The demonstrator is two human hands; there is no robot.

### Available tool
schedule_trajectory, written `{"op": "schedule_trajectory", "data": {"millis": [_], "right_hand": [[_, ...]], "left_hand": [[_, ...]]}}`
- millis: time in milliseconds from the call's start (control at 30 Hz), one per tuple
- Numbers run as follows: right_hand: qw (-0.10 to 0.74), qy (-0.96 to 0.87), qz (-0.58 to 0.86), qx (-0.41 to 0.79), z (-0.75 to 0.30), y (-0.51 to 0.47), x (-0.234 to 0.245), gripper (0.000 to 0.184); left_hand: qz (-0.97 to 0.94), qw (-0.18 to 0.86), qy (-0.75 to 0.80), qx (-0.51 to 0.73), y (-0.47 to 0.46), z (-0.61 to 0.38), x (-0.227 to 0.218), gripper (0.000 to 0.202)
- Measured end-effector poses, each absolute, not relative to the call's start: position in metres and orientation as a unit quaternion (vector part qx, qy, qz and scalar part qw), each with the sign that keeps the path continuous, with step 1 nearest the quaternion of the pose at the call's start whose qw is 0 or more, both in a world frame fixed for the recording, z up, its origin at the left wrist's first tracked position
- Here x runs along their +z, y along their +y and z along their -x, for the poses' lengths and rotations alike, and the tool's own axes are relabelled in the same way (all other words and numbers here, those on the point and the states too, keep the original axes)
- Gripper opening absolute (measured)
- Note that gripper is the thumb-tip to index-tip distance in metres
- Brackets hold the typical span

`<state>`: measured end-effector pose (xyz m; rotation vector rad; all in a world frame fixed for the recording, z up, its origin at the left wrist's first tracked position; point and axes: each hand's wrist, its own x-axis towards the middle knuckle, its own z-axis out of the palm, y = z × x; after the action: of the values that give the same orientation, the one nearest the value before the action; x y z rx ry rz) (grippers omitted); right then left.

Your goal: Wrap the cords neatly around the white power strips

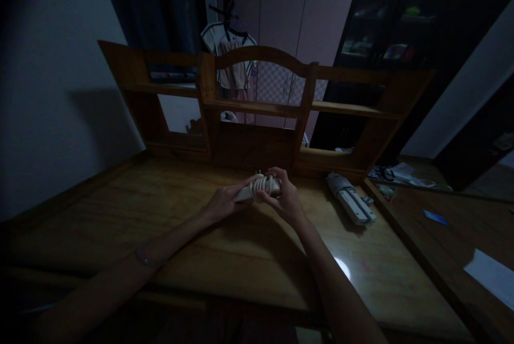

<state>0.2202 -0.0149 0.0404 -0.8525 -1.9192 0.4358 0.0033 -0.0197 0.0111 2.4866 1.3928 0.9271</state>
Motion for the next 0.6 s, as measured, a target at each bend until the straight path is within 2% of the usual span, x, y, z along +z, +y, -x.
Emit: {"op": "schedule_trajectory", "data": {"millis": [100, 333, 600], "right_hand": [[0.504, -0.763, 0.377, 0.147, -0.2186, -0.0147, 0.0351, 0.05], [0.5, -0.768, 0.388, 0.099, -0.2194, -0.0138, 0.0348, 0.039], [0.508, -0.76, 0.396, 0.092, -0.2207, -0.0122, 0.0313, 0.033]], "left_hand": [[-0.824, 0.086, 0.461, 0.318, -0.0215, -0.0052, 0.0126, 0.078], [-0.819, 0.121, 0.459, 0.324, -0.0239, -0.0069, 0.0152, 0.076], [-0.808, 0.157, 0.464, 0.327, -0.0278, -0.0081, 0.0206, 0.073]]}}
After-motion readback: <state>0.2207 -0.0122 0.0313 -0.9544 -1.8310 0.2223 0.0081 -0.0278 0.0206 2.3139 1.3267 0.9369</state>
